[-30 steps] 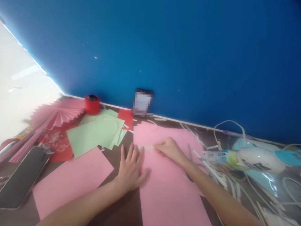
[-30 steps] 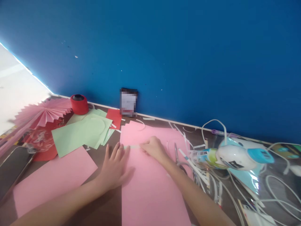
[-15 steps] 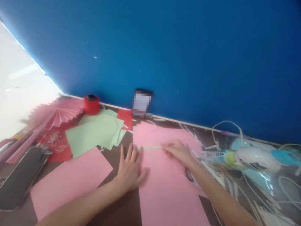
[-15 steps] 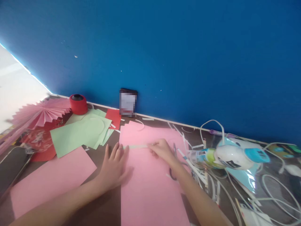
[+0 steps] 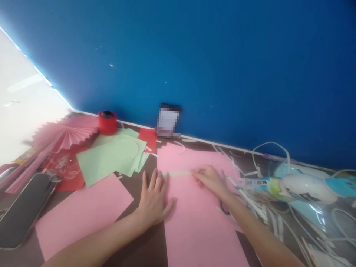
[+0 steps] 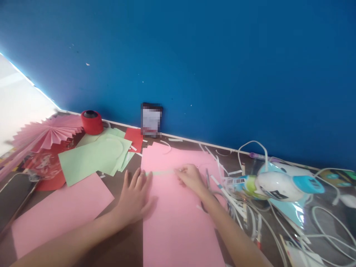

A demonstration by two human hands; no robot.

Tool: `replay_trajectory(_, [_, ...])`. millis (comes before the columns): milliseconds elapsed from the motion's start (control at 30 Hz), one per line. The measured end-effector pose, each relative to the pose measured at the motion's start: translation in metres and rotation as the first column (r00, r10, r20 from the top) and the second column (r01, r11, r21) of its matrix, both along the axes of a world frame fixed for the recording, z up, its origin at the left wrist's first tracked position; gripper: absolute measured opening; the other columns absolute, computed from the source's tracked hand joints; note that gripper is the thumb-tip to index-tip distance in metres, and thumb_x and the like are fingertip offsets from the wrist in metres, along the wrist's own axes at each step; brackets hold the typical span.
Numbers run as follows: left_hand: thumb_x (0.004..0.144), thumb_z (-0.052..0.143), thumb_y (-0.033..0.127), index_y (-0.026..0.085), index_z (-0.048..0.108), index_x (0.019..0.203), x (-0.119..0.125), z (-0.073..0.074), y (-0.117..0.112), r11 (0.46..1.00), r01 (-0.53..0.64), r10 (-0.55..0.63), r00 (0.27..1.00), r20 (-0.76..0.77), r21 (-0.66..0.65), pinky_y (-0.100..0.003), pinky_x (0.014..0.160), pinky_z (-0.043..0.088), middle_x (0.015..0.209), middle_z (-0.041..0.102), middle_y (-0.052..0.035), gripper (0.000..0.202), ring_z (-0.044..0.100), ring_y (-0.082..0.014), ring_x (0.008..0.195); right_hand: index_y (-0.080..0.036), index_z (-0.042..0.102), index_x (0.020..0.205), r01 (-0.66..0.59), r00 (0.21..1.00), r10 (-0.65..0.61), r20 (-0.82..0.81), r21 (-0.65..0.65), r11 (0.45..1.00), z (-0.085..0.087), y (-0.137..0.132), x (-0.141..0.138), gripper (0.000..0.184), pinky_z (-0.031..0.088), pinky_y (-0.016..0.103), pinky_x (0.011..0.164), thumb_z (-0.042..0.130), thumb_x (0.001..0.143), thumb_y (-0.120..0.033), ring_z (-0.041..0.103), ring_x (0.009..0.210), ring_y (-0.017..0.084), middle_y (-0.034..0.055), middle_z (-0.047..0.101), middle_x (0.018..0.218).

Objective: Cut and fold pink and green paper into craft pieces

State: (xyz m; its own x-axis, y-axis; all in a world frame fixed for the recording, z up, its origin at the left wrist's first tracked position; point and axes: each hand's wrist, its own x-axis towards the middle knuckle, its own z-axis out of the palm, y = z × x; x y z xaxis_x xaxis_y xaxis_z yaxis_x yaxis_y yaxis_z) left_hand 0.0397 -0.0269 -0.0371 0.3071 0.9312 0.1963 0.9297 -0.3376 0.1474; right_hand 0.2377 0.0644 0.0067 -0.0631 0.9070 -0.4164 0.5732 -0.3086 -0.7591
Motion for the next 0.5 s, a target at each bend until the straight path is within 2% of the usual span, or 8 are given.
replay_trajectory(267, [0.085, 0.032, 0.050, 0.012, 0.033, 0.136, 0.000, -0.001, 0.000, 1.000, -0.006, 0.006, 1.000, 0.006, -0.004, -0.061, 0.102, 0.008, 0.127, 0.048, -0.0182, 0.064, 0.029, -0.0367, 0.126, -0.018, 0.049, 0.056, 0.001, 0.994, -0.005, 0.107, 0.034, 0.999, -0.011, -0.001, 0.000, 0.024, 0.034, 0.018, 0.037, 0.053, 0.072, -0.035, 0.048, 0.037, 0.009, -0.0022, 0.052, 0.045])
replay_trajectory(367, [0.085, 0.032, 0.050, 0.012, 0.032, 0.136, 0.000, -0.001, 0.000, 1.000, -0.004, 0.004, 1.000, 0.007, -0.005, -0.062, 0.102, 0.008, 0.128, 0.047, -0.0187, 0.064, 0.029, -0.0371, 0.126, -0.018, 0.050, 0.063, -0.021, 0.969, 0.008, 0.247, 0.049, 0.999, -0.011, 0.000, 0.003, 0.023, 0.035, 0.020, 0.039, 0.051, 0.073, -0.038, 0.050, 0.040, 0.011, -0.0010, 0.055, 0.049])
replay_trajectory(433, [0.085, 0.031, 0.049, 0.012, 0.032, 0.136, 0.000, -0.001, 0.000, 1.000, -0.002, 0.002, 1.000, 0.009, -0.011, -0.062, 0.102, 0.008, 0.128, 0.047, -0.0185, 0.063, 0.029, -0.0371, 0.126, -0.017, 0.053, 0.076, -0.011, 0.913, -0.043, 0.406, 0.131, 0.991, -0.011, -0.002, 0.005, 0.023, 0.040, 0.023, 0.045, 0.054, 0.071, -0.040, 0.055, 0.048, 0.014, 0.0015, 0.060, 0.059])
replay_trajectory(500, [0.085, 0.031, 0.049, 0.012, 0.033, 0.136, 0.000, -0.001, 0.000, 1.000, -0.004, 0.005, 1.000, 0.012, -0.015, -0.062, 0.102, 0.009, 0.128, 0.047, -0.0184, 0.063, 0.029, -0.0371, 0.126, -0.017, 0.054, 0.091, -0.041, 0.838, -0.117, 0.533, 0.276, 0.960, -0.013, -0.010, 0.004, 0.030, 0.046, 0.029, 0.057, 0.056, 0.071, -0.039, 0.061, 0.064, 0.019, 0.0051, 0.065, 0.073])
